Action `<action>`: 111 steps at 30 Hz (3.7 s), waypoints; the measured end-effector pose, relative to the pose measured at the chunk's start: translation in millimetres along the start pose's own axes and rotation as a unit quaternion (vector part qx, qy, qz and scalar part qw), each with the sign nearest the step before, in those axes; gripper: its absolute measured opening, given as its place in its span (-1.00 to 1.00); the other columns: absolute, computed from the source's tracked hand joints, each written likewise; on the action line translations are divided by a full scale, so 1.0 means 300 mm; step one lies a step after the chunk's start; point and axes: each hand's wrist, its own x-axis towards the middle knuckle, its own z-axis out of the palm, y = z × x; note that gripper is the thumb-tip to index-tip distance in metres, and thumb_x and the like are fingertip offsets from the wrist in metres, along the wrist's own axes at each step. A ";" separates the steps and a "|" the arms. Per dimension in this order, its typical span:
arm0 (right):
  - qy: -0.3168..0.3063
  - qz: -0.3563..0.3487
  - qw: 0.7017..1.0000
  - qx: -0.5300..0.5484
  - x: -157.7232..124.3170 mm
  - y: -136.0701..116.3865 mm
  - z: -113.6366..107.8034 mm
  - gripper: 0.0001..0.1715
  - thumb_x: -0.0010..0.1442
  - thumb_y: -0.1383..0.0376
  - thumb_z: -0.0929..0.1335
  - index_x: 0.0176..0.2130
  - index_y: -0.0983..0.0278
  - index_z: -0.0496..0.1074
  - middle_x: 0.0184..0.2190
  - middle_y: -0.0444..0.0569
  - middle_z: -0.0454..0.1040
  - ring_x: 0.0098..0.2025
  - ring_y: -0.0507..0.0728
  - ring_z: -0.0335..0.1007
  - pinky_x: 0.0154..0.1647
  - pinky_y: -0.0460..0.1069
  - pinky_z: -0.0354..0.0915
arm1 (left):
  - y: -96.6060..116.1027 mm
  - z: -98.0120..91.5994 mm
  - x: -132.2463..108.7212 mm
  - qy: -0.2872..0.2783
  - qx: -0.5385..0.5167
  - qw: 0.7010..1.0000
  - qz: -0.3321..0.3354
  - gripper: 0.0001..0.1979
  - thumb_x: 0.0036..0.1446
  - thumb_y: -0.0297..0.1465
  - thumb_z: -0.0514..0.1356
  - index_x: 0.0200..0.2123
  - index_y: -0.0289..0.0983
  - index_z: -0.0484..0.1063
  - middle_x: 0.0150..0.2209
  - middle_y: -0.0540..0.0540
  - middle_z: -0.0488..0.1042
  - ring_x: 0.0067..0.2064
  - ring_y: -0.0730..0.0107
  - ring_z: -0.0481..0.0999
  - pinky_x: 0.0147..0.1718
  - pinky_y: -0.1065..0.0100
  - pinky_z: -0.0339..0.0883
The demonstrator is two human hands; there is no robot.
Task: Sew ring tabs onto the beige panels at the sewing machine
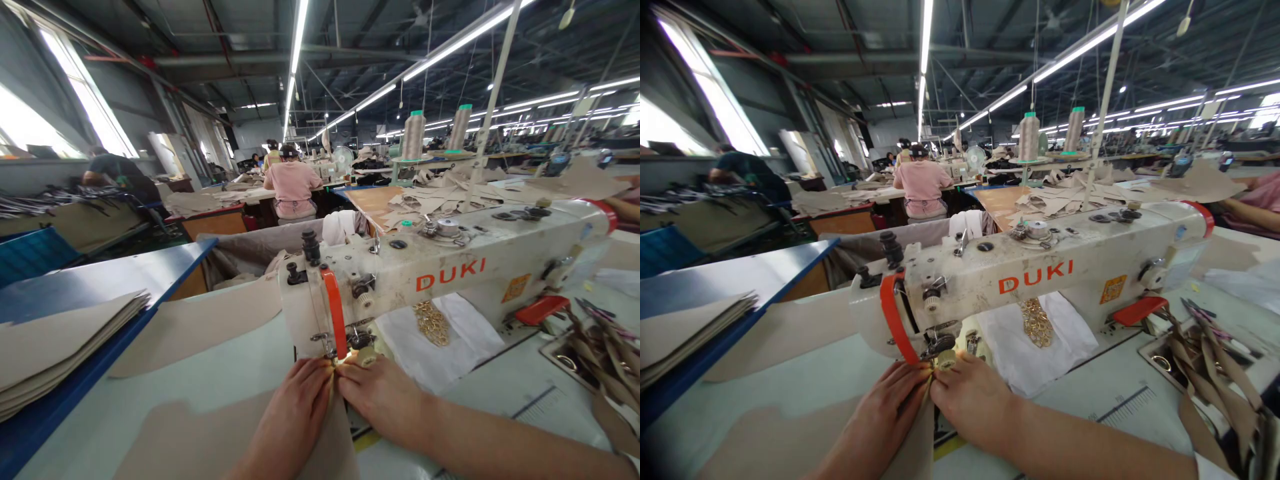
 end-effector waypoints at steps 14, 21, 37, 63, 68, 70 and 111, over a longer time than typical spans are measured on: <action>0.025 0.001 1.000 -0.001 -0.016 -0.001 0.007 -0.98 0.24 0.39 0.33 -0.26 0.33 0.37 -0.22 -0.05 0.46 -0.16 0.12 0.34 -0.13 0.01 0.21 | 0.003 -0.001 -0.001 -0.014 -0.023 1.000 -0.007 -0.78 0.23 -0.48 0.02 -0.21 -0.27 0.46 -0.21 -0.15 0.56 -0.13 0.24 0.50 -0.11 0.17 0.46; 0.034 -0.018 0.999 0.015 -0.029 -0.002 0.012 -0.95 0.23 0.38 0.34 -0.23 0.33 0.38 -0.21 -0.05 0.46 -0.10 0.12 0.32 0.00 0.00 0.17 | 0.014 -0.008 -0.007 -0.029 -0.024 0.999 -0.015 -0.78 0.25 -0.48 0.02 -0.17 -0.27 0.46 -0.17 -0.15 0.54 -0.09 0.24 0.46 -0.07 0.16 0.42; 0.027 0.011 0.999 0.030 -0.027 -0.004 0.009 -0.93 0.23 0.37 0.35 -0.22 0.32 0.40 -0.15 -0.03 0.47 -0.08 0.14 0.33 -0.07 0.02 0.21 | 0.012 -0.011 0.001 -0.062 -0.025 0.998 -0.014 -0.75 0.27 -0.48 -0.03 -0.23 -0.30 0.45 -0.24 -0.14 0.51 -0.14 0.26 0.46 -0.11 0.20 0.44; 0.006 0.011 1.000 0.013 -0.013 -0.009 -0.007 -0.92 0.23 0.40 0.33 -0.21 0.35 0.38 -0.17 0.00 0.46 -0.14 0.15 0.36 -0.13 0.04 0.21 | 0.000 -0.003 0.004 -0.035 -0.025 0.999 0.008 -0.77 0.24 -0.51 -0.01 -0.24 -0.28 0.45 -0.25 -0.13 0.52 -0.16 0.25 0.47 -0.13 0.18 0.45; -0.006 0.012 1.000 0.015 -0.013 -0.011 -0.016 -0.93 0.21 0.41 0.34 -0.23 0.36 0.39 -0.20 0.00 0.47 -0.15 0.15 0.36 -0.14 0.04 0.22 | 0.004 -0.005 0.005 -0.042 -0.022 0.999 0.002 -0.77 0.24 -0.51 -0.01 -0.26 -0.29 0.45 -0.26 -0.14 0.52 -0.17 0.26 0.47 -0.14 0.20 0.45; -0.009 0.014 1.000 0.015 -0.011 -0.013 -0.019 -0.94 0.23 0.41 0.33 -0.23 0.36 0.39 -0.20 0.00 0.47 -0.15 0.15 0.36 -0.14 0.04 0.22 | 0.006 -0.005 0.005 -0.045 -0.024 0.999 -0.002 -0.78 0.24 -0.50 -0.01 -0.27 -0.29 0.44 -0.27 -0.13 0.51 -0.17 0.26 0.47 -0.15 0.21 0.45; 0.004 0.010 1.000 0.006 -0.011 -0.001 0.003 -0.92 0.21 0.44 0.33 -0.23 0.36 0.39 -0.22 0.00 0.47 -0.15 0.15 0.34 -0.13 0.02 0.20 | -0.003 -0.004 0.020 -0.032 -0.015 0.999 -0.018 -0.77 0.21 -0.50 0.00 -0.32 -0.25 0.45 -0.31 -0.13 0.53 -0.20 0.25 0.49 -0.19 0.24 0.45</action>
